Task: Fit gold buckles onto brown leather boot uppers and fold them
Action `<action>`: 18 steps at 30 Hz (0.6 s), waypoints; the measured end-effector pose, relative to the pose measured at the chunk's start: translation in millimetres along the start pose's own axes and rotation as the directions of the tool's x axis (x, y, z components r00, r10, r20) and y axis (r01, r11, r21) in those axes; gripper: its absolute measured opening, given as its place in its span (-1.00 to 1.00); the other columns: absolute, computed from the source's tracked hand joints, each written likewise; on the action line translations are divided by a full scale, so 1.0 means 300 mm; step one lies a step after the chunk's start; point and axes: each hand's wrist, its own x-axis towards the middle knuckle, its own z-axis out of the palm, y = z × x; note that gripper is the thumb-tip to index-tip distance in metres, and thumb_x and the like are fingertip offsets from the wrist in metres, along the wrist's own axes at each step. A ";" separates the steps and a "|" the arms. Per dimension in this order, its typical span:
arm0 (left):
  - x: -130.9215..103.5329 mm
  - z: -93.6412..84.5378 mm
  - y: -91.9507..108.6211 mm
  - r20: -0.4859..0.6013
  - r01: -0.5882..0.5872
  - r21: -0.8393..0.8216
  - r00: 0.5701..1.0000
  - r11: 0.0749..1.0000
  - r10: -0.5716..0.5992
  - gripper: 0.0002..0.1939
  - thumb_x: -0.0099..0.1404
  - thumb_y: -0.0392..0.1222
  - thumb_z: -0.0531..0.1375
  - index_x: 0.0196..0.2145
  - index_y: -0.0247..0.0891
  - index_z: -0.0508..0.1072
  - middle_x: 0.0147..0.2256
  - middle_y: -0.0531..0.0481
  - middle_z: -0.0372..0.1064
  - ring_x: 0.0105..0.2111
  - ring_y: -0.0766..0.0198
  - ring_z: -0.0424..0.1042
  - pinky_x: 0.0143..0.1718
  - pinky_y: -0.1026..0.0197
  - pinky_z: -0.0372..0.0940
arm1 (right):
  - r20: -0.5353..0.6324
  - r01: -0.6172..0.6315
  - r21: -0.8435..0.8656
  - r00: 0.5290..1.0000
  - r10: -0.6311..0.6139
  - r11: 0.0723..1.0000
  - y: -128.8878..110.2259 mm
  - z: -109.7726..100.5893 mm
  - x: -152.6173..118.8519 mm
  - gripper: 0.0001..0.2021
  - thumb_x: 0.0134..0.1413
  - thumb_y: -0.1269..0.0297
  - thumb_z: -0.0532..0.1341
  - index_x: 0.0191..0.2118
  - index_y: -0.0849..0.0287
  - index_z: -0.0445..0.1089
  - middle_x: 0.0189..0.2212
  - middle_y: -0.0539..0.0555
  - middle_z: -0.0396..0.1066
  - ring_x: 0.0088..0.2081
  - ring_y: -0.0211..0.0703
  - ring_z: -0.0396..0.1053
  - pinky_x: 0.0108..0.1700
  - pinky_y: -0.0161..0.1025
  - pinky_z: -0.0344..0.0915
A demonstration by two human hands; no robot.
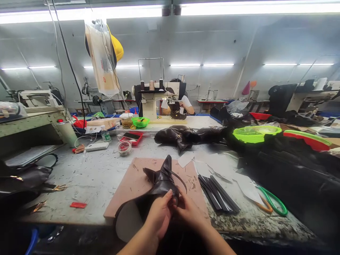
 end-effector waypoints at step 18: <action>0.002 -0.087 -0.047 0.237 0.035 0.398 0.962 0.917 -0.140 -0.46 -0.06 -0.07 0.31 -0.14 -0.30 0.28 -0.33 -0.06 0.38 -0.40 0.29 0.40 -0.45 0.31 0.20 | -0.556 -0.483 -0.645 0.828 0.070 0.592 -0.019 -0.557 0.074 -0.90 -0.20 0.45 0.20 -0.50 0.18 0.47 -0.55 0.09 0.44 -0.39 -0.04 0.41 -0.33 -0.23 0.25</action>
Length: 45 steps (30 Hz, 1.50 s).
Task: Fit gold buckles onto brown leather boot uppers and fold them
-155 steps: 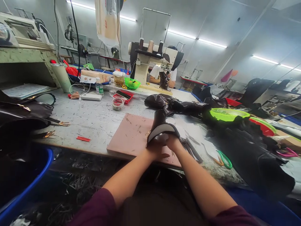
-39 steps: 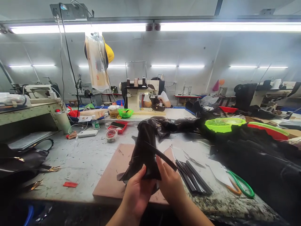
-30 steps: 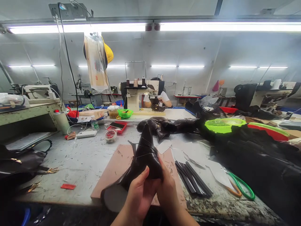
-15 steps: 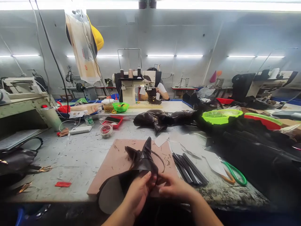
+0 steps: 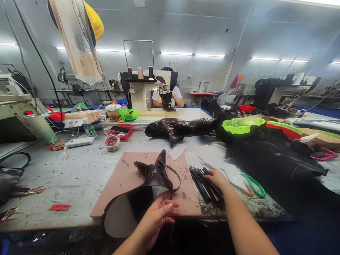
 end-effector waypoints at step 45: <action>-0.198 -0.219 0.205 -0.226 -0.489 0.480 0.733 0.728 0.641 -0.82 0.12 -0.10 0.05 -0.47 -0.23 0.36 -0.51 0.02 0.35 -0.47 0.22 0.28 -0.42 0.25 0.17 | 0.689 -0.039 0.644 0.463 -0.558 0.764 -0.214 0.056 -0.518 -0.74 -0.13 0.06 0.25 -0.46 0.17 0.50 -0.31 0.13 0.49 -0.24 -0.07 0.42 -0.19 -0.19 0.28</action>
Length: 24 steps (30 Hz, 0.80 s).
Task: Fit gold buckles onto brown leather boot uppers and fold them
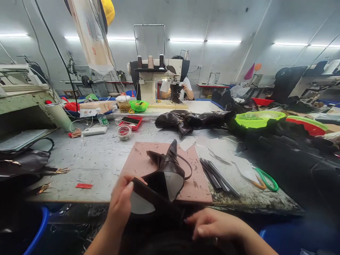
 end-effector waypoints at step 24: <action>0.003 -0.069 0.009 0.302 0.403 -0.274 0.898 0.873 -0.319 -0.73 -0.01 -0.07 0.26 -0.51 -0.25 0.25 -0.41 -0.06 0.47 -0.50 0.24 0.40 -0.49 0.26 0.26 | -0.489 0.104 0.449 0.860 0.146 0.887 -0.188 0.044 0.079 -0.74 -0.27 0.18 0.26 -0.39 0.21 0.49 -0.40 0.10 0.51 -0.31 -0.03 0.43 -0.23 -0.17 0.30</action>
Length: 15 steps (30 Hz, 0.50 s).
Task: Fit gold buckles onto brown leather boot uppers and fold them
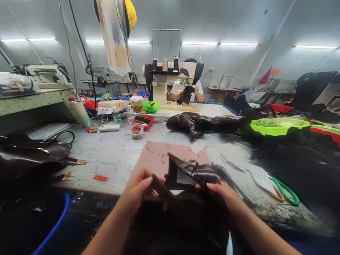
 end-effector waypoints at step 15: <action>-0.008 -0.107 -0.135 -0.382 0.064 -0.018 0.922 0.998 -0.066 -0.87 0.03 -0.29 0.14 -0.43 -0.26 0.22 -0.61 0.23 0.36 -0.60 0.46 0.35 -0.61 0.50 0.17 | 0.092 -0.018 -0.068 0.996 0.024 0.998 0.100 0.014 -0.052 -0.70 -0.33 0.24 0.32 -0.32 0.11 0.44 -0.38 0.05 0.49 -0.28 -0.03 0.40 -0.16 -0.15 0.26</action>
